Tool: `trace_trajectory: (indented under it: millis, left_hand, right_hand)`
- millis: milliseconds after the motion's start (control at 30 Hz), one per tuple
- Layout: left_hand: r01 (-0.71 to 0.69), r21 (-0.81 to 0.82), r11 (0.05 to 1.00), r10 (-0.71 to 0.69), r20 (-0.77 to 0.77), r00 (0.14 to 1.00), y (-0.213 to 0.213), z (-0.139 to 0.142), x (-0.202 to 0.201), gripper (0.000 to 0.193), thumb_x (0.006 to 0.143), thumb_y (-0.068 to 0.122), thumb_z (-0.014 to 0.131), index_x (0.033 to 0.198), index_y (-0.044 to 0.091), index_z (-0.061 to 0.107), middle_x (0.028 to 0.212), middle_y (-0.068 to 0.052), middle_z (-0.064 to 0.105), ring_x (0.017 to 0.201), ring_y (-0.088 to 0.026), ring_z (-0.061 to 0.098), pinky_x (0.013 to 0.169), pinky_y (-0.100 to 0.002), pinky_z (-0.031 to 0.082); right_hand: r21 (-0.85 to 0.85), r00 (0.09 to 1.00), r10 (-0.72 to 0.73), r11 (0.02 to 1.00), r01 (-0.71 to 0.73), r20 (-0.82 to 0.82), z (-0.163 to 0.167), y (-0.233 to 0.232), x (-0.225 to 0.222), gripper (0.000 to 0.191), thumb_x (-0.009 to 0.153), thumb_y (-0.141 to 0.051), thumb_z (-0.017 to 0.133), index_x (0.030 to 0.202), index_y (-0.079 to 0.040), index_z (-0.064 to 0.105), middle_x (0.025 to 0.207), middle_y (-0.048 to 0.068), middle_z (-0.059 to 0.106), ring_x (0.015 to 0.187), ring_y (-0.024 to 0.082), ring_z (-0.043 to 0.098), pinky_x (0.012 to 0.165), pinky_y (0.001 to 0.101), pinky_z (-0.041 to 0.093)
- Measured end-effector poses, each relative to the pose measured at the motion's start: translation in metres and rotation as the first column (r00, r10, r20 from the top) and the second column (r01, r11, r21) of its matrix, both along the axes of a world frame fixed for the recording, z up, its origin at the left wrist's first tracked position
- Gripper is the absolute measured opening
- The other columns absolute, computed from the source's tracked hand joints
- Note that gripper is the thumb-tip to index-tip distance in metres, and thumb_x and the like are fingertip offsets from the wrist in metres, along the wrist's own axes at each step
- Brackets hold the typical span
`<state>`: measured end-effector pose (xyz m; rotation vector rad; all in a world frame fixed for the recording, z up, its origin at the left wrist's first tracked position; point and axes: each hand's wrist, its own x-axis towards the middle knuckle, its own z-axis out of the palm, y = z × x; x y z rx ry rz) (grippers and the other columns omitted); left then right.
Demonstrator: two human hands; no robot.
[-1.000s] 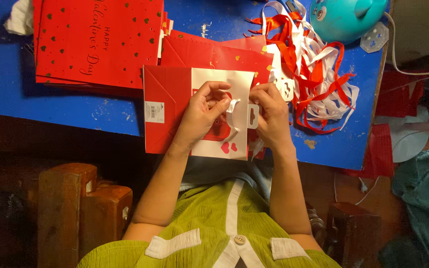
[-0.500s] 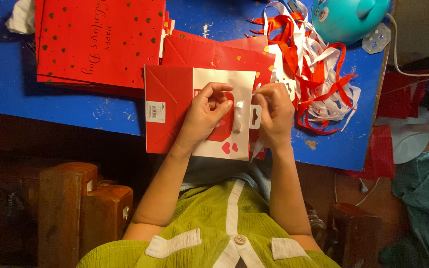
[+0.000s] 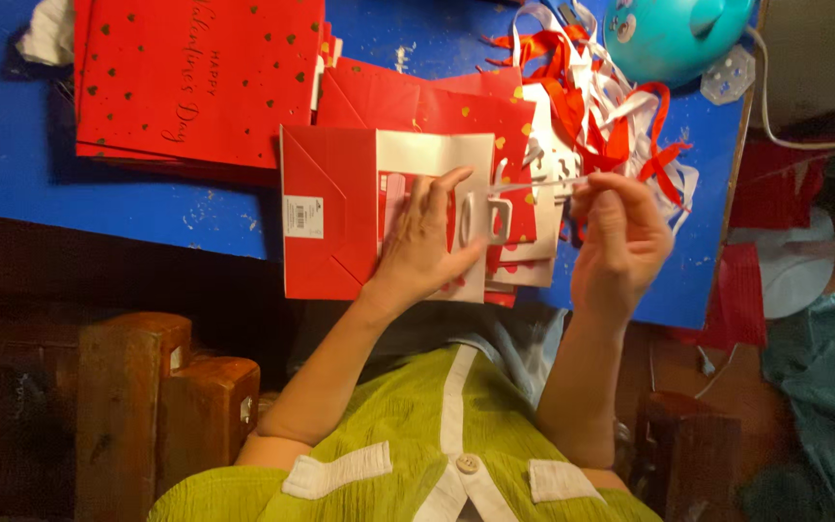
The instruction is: The person threads red and white ribbon through the punched holes of red Valentine's Day gift bags, ties the ribbon to form handles, and stacks the finished bags on the table. They work through the bags one at a time, pulling the ribbon ends through and securing them.
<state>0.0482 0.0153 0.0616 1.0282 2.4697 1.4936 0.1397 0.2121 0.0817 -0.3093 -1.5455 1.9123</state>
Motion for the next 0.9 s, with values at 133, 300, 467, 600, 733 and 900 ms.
trace_trajectory:
  millis: [133, 300, 467, 600, 733, 900]
  left_hand:
    - [0.029, -0.164, 0.986, -0.015, 0.086, 0.996, 0.007, 0.001, 0.012, 0.096, 0.071, 0.029, 0.087, 0.151, 0.015, 0.036, 0.118, -0.018, 0.046, 0.105, -0.039, 0.057, 0.089, -0.05, 0.049]
    - [-0.084, -0.051, 0.995, 0.094, 0.246, 0.965, -0.002, 0.0, 0.01, 0.075, 0.08, 0.013, 0.076, 0.146, 0.009, 0.042, 0.09, -0.01, 0.055, 0.084, -0.026, 0.062, 0.079, -0.044, 0.052]
    - [-0.225, 0.266, 0.937, 0.101, 0.41, 0.906, -0.011, 0.009, 0.017, 0.045, 0.097, 0.004, 0.062, 0.141, 0.004, 0.05, 0.101, -0.011, 0.068, 0.086, -0.017, 0.066, 0.078, -0.032, 0.057]
    - [-0.209, 0.285, 0.935, 0.175, 0.14, 0.974, -0.025, 0.029, 0.025, 0.041, 0.101, 0.003, 0.061, 0.141, 0.002, 0.052, 0.117, -0.013, 0.07, 0.1, -0.012, 0.071, 0.088, -0.029, 0.058]
    - [-0.241, 0.35, 0.905, 0.179, 0.201, 0.963, -0.035, 0.05, 0.032, 0.04, 0.101, 0.004, 0.062, 0.14, 0.002, 0.052, 0.113, -0.009, 0.07, 0.095, -0.01, 0.068, 0.085, -0.027, 0.058]
    - [-0.222, 0.39, 0.894, 0.183, 0.135, 0.974, -0.038, 0.065, 0.028, 0.039, 0.1, 0.001, 0.062, 0.139, 0.003, 0.055, 0.108, -0.008, 0.069, 0.091, -0.012, 0.066, 0.082, -0.028, 0.056]
  right_hand:
    - [0.218, 0.998, 0.026, 0.976, -0.014, -0.053, 0.015, -0.011, 0.003, 0.044, 0.112, -0.033, 0.063, 0.127, 0.008, 0.067, 0.122, 0.018, 0.069, 0.117, 0.024, 0.067, 0.111, 0.0367, 0.049]
    - [0.06, 0.977, 0.107, 0.993, -0.097, -0.183, 0.019, -0.036, -0.013, 0.06, 0.113, -0.045, 0.055, 0.146, 0.005, 0.054, 0.141, 0.019, 0.062, 0.138, 0.027, 0.059, 0.125, 0.0417, 0.042]
    - [-0.331, 0.931, 0.335, 0.871, -0.364, -0.143, 0.009, -0.068, -0.036, 0.061, 0.109, -0.037, 0.052, 0.155, 0.001, 0.043, 0.153, 0.014, 0.051, 0.143, 0.03, 0.052, 0.123, 0.0489, 0.042]
    - [0.162, 0.917, 0.352, 0.91, -0.382, 0.19, 0.007, -0.075, -0.038, 0.058, 0.11, -0.034, 0.044, 0.156, 0.003, 0.043, 0.162, 0.013, 0.041, 0.156, 0.029, 0.039, 0.129, 0.0449, 0.036]
    - [0.355, 0.929, 0.291, 0.863, -0.358, 0.23, 0.003, -0.073, -0.025, 0.052, 0.111, -0.025, 0.044, 0.154, 0.004, 0.042, 0.161, 0.015, 0.041, 0.152, 0.029, 0.042, 0.128, 0.0417, 0.032]
    - [0.062, 0.604, 0.539, 0.714, -0.697, 0.588, -0.002, -0.058, -0.023, 0.037, 0.113, -0.023, 0.046, 0.123, 0.008, 0.062, 0.117, 0.021, 0.057, 0.103, 0.028, 0.051, 0.097, 0.0375, 0.045]
